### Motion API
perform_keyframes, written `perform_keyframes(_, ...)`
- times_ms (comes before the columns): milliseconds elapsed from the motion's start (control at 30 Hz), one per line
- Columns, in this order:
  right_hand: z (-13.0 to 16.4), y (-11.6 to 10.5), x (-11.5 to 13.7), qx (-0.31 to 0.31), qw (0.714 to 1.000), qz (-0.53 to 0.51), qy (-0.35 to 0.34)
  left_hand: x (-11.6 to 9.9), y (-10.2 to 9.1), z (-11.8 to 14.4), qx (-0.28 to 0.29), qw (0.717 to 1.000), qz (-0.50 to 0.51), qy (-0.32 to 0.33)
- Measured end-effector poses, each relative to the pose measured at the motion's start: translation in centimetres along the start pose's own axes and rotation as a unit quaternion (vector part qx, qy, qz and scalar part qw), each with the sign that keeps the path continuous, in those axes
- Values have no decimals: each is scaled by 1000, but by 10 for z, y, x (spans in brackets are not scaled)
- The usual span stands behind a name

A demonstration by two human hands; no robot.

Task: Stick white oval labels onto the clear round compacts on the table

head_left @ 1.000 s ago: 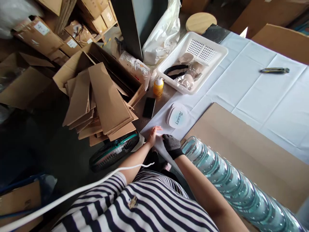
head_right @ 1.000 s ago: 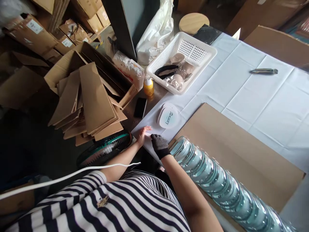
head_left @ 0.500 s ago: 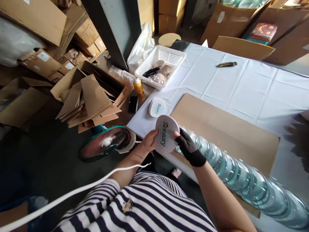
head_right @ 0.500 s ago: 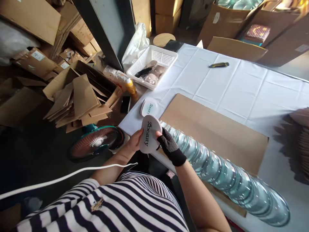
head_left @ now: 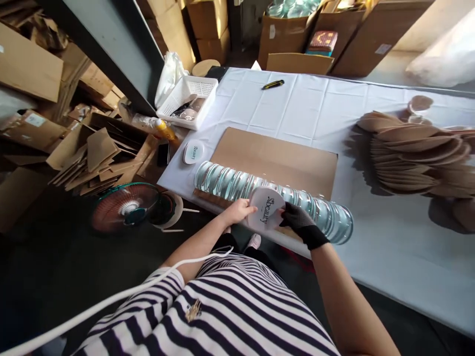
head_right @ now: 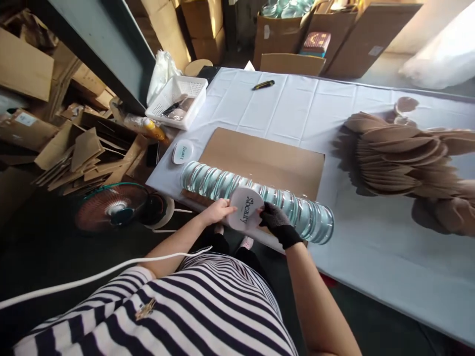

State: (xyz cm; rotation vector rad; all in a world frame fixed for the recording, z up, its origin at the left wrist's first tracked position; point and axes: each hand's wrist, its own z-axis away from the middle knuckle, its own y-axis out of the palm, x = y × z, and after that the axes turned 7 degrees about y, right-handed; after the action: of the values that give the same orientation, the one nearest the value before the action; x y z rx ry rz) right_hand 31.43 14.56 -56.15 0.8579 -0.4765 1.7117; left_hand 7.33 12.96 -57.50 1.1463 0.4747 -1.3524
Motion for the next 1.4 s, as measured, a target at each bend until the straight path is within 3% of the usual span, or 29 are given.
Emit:
perform_keyframes(67,13,-15,-1,26,1000,-6,-4,3,14,-5,43,999,-8,-18)
perform_keyframes(167,29,-36,-5,91,994,-56,-34,8,33,-12,115,991,57,-25)
perform_keyframes(300,42,-57,-12,16,999,-34,-5,11,55,-23,91,995,-37,-11)
perform_keyframes(400,47,-64,-22,57,994,-83,-34,8,65,-32,175,984,-3,-38)
perform_keyframes(467,47,-67,-29,59,990,-115,-52,7,68,-38,201,979,11,-42)
perform_keyframes(533,47,-68,-34,-2,994,-102,-25,5,70,-44,156,985,-68,-27)
perform_keyframes(600,49,-70,-37,-26,997,-75,10,5,71,-46,128,982,-139,-33)
perform_keyframes(667,53,-72,-39,26,996,-86,-3,8,73,-46,160,981,-97,-54)
perform_keyframes(767,53,-73,-42,112,982,-139,-59,15,76,-46,235,968,45,-79)
perform_keyframes(833,49,-75,-44,81,986,-140,-48,16,77,-49,215,974,34,-69)
perform_keyframes(933,50,-77,-46,24,995,-94,-11,7,76,-48,172,980,-90,-48)
perform_keyframes(1000,58,-78,-46,61,994,-84,-31,-1,78,-43,224,969,-85,-55)
perform_keyframes(1067,63,-80,-43,106,987,-100,-74,-6,82,-41,282,957,-1,-68)
perform_keyframes(1133,59,-82,-38,74,985,-127,-91,-6,84,-48,253,965,51,-54)
perform_keyframes(1267,32,-84,-37,-59,981,-179,-49,4,76,-80,63,997,-38,39)
perform_keyframes(1333,22,-79,-44,-83,982,-160,-49,9,67,-92,15,994,-80,69)
perform_keyframes(1400,17,-66,-53,-149,981,-81,-92,15,60,-99,-8,992,-94,84)
